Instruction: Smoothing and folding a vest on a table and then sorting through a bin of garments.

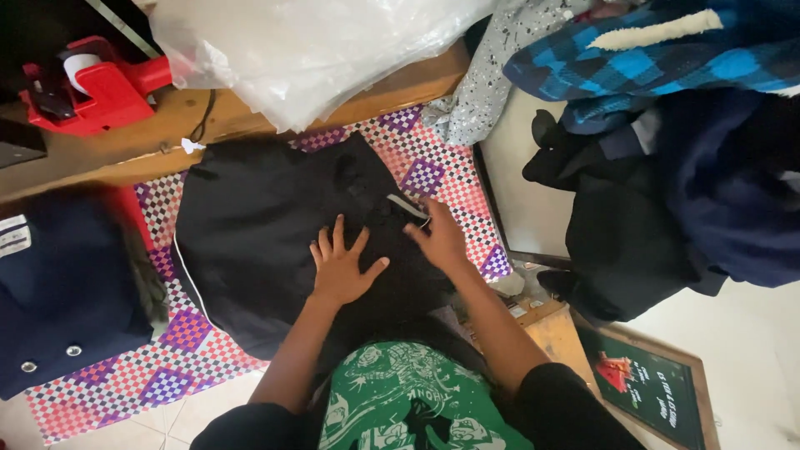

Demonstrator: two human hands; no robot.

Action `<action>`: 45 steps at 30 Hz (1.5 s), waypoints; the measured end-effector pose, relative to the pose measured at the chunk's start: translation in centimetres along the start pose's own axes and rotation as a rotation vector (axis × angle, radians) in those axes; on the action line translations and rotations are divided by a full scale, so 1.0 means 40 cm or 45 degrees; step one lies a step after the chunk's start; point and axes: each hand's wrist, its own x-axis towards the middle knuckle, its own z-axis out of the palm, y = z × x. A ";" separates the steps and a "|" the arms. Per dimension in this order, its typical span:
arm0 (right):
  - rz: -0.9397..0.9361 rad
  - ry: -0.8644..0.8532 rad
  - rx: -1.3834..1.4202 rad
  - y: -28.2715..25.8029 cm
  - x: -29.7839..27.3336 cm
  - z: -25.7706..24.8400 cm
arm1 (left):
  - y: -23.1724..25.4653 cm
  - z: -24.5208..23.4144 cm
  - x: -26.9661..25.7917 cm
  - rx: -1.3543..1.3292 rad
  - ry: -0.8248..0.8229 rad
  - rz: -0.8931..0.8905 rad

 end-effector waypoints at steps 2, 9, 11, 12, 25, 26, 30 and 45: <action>-0.021 0.089 0.046 0.131 0.061 0.047 | 0.013 0.000 0.008 0.031 -0.006 -0.032; 0.081 -0.246 0.373 0.025 0.018 -0.013 | 0.084 0.048 0.057 -0.342 0.452 0.069; -0.025 -0.352 0.389 0.103 0.031 0.024 | 0.057 0.120 0.120 -0.488 0.504 0.035; -0.136 -0.453 0.404 0.142 0.035 0.041 | 0.045 0.156 0.149 -0.635 0.559 0.002; -0.022 -0.144 -0.091 -0.001 0.045 -0.017 | -0.048 0.102 0.094 -1.780 0.528 -0.016; 0.028 -0.104 -0.148 0.016 0.056 -0.001 | -0.057 0.103 0.091 -1.838 0.533 -0.044; 0.037 0.028 -0.286 0.061 0.086 0.050 | -0.093 0.110 0.085 -2.015 0.506 -0.020; -0.171 0.078 -0.376 0.094 0.049 0.019 | -0.084 0.062 0.107 -1.673 0.368 0.064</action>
